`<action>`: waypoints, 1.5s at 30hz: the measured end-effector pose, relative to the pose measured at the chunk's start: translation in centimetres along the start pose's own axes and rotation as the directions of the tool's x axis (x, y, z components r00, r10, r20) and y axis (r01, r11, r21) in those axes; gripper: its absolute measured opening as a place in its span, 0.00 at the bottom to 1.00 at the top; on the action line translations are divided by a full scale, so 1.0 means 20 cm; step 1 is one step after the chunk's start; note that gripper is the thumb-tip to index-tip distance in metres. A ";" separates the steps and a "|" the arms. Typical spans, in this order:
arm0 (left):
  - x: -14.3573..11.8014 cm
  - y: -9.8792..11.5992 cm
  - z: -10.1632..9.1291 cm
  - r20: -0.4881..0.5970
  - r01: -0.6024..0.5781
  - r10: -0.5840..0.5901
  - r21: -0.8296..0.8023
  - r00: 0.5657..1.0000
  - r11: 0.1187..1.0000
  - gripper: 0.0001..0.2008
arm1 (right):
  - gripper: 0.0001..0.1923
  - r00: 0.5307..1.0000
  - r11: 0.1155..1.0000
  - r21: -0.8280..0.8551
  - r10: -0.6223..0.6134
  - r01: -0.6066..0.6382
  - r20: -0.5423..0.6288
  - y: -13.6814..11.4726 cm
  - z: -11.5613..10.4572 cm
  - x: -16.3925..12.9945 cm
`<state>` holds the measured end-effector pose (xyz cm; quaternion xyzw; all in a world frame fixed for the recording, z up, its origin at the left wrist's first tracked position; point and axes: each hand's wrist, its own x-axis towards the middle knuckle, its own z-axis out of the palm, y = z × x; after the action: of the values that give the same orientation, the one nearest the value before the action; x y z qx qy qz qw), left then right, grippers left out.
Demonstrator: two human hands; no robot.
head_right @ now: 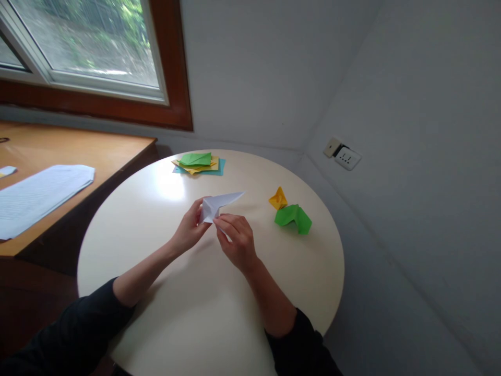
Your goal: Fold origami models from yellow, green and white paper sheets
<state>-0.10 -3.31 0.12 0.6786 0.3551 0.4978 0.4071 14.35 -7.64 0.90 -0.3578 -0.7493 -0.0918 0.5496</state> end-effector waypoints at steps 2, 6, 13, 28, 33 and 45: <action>0.00 -0.01 0.00 0.005 0.000 0.000 -0.022 1.000 1.000 0.24 | 0.14 0.999 1.000 0.011 -0.024 0.023 0.025 -0.01 0.00 0.00; 0.00 -0.03 0.00 0.036 -0.004 0.008 -0.123 0.999 0.992 0.25 | 0.13 0.998 0.997 0.064 -0.049 0.046 0.035 -0.02 0.00 0.01; 0.02 0.03 -0.01 0.086 0.020 0.004 -0.271 0.996 0.963 0.19 | 0.11 0.999 0.998 0.069 0.006 -0.008 0.032 -0.02 0.00 0.00; 0.03 0.06 -0.03 0.146 0.278 -0.238 -0.437 0.960 0.855 0.21 | 0.25 0.996 0.991 0.102 0.081 -0.085 0.041 -0.02 -0.01 0.00; 0.04 0.05 -0.04 0.312 0.423 -0.295 -0.527 0.903 0.737 0.14 | 0.15 0.969 0.971 0.002 0.241 -0.241 -0.050 0.04 0.00 -0.01; 0.03 0.01 -0.03 0.453 0.504 -0.288 -0.487 0.844 0.714 0.14 | 0.22 0.866 0.848 0.173 0.492 -0.501 0.092 0.07 0.05 -0.05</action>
<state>-0.56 -2.80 0.54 0.5005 0.2453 0.3551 0.7505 14.58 -6.49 -0.69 -0.4866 -0.6487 0.1336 0.5697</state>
